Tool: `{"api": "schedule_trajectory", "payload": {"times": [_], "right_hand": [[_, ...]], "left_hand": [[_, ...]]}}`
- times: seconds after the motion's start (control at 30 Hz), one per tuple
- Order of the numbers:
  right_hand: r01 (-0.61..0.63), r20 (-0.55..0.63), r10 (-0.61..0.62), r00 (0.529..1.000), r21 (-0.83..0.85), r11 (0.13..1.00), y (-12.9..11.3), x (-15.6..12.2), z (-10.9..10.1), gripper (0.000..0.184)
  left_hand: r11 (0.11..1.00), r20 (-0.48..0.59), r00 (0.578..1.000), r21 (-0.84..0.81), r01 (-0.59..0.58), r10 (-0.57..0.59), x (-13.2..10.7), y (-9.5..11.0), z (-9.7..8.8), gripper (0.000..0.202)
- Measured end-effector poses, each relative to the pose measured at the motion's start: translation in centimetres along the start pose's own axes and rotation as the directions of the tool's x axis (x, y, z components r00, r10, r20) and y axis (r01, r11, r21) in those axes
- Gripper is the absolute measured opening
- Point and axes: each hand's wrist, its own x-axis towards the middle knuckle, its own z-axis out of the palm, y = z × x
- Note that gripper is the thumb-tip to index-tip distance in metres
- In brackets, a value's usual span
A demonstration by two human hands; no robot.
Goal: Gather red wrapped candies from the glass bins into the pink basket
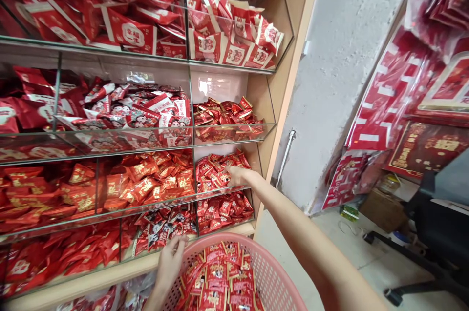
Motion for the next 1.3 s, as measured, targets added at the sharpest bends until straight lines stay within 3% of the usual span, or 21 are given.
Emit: {"api": "schedule_trajectory", "payload": {"times": [0.2,0.4,0.97,1.07,1.17,1.3], "right_hand": [[0.004,0.018,-0.004,1.000,0.009,1.000,-1.0,0.3,-0.2,0.067],[0.033,-0.047,-0.041,0.998,-0.157,0.987,-1.5,0.4,0.0,0.053],[0.065,-0.195,-0.076,0.978,-0.063,0.996,-0.4,0.1,0.2,0.035],[0.086,-0.308,-0.076,0.948,0.018,0.996,-0.2,-0.3,-0.3,0.036],[0.159,-0.440,-0.048,0.897,0.218,0.963,-0.7,-1.9,-1.3,0.036],[0.302,-0.490,-0.005,0.872,0.530,0.792,-2.4,-6.7,-1.7,0.037]], "left_hand": [[1.000,-0.001,1.000,-0.019,0.011,-0.011,-0.1,0.2,-0.1,0.033],[1.000,-0.014,1.000,-0.021,0.006,-0.007,0.0,0.2,-0.1,0.033],[1.000,-0.014,1.000,-0.028,0.000,-0.001,0.0,0.3,-0.1,0.031],[1.000,-0.013,1.000,-0.017,-0.003,0.003,0.0,0.1,0.0,0.032],[1.000,0.005,1.000,0.002,-0.003,0.003,0.0,0.0,0.0,0.032],[1.000,-0.005,1.000,-0.003,-0.008,0.008,0.1,0.0,0.0,0.031]]}}
